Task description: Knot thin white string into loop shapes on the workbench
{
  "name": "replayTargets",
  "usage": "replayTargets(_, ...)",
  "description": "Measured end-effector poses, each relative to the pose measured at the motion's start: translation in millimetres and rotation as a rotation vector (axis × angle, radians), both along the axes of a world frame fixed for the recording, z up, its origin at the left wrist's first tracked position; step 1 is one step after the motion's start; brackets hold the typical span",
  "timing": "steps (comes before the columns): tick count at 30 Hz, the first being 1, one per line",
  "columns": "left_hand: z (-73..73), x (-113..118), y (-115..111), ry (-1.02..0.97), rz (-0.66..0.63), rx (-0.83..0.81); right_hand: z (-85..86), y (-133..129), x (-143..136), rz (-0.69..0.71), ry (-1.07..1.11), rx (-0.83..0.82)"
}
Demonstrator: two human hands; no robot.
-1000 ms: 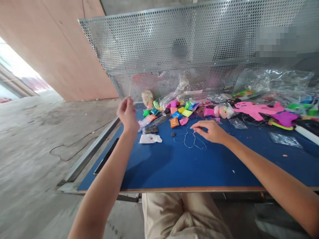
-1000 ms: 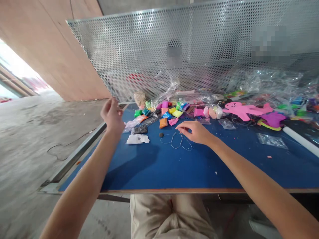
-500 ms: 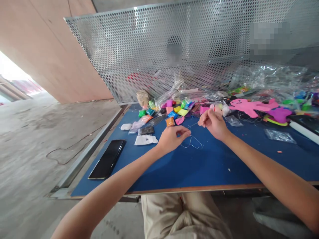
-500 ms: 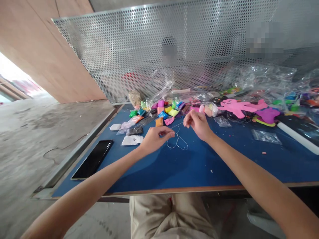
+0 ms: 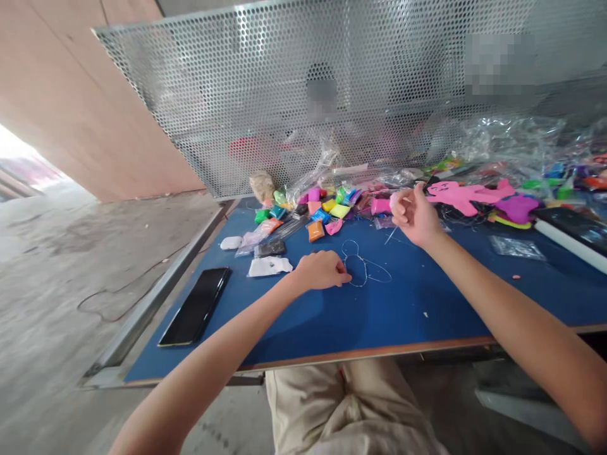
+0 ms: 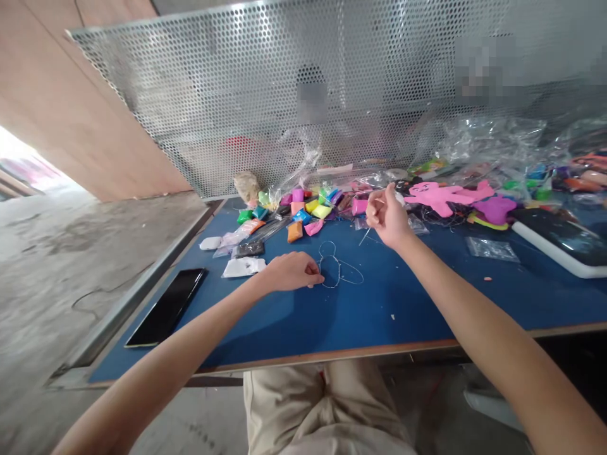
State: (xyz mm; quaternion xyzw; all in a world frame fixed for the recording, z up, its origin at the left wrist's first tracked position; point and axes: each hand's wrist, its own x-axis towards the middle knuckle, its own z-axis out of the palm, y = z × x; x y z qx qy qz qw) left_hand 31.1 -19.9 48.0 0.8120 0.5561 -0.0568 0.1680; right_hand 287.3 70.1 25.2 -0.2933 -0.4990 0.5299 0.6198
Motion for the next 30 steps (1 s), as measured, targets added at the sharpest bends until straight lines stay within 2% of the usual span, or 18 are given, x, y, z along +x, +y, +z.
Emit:
replayTargets(2, -3.4, 4, 0, 0.039, 0.048, 0.102, 0.8, -6, -4, -0.093, -0.163, 0.066)
replayTargets(5, -10.1, 4, 6, 0.080, 0.129, 0.251, 0.7, -13, -8, -0.309, -0.629, 0.253)
replayTargets(8, -14.9, -4, 14, 0.044, 0.101, 0.171, -1.5, -15, -9, -0.464, -1.003, 0.369)
replayTargets(12, -17.2, -13, 20, -0.016, 0.083, 0.130, -5.3, -11, -9, -0.490, -1.104, 0.438)
replayTargets(16, -14.6, -19, 23, -0.097, 0.024, 0.154, -8.7, -9, -9, -0.500, -1.027, 0.462)
replayTargets(19, -8.9, -28, 32, -0.371, 0.041, 0.110, -11.9, -9, -10, -0.463, -0.959, 0.449)
replayTargets(22, -5.5, -37, 46, -0.857, 0.087, -0.099, -15.3, -8, -11, -0.407, -0.924, 0.416)
replayTargets(24, -7.0, -40, 55, -1.127, 0.197, -0.129, -17.2, -6, -11, -0.385, -0.918, 0.399)
replayTargets(28, -15.8, -35, 69, -1.558, 0.498, -0.041, -20.2, -5, -14, -0.376, -0.934, 0.467)
replayTargets(30, -20.6, -31, 72, -1.685, 0.546, -0.030, -20.8, -7, -18, -0.365, -0.949, 0.488)
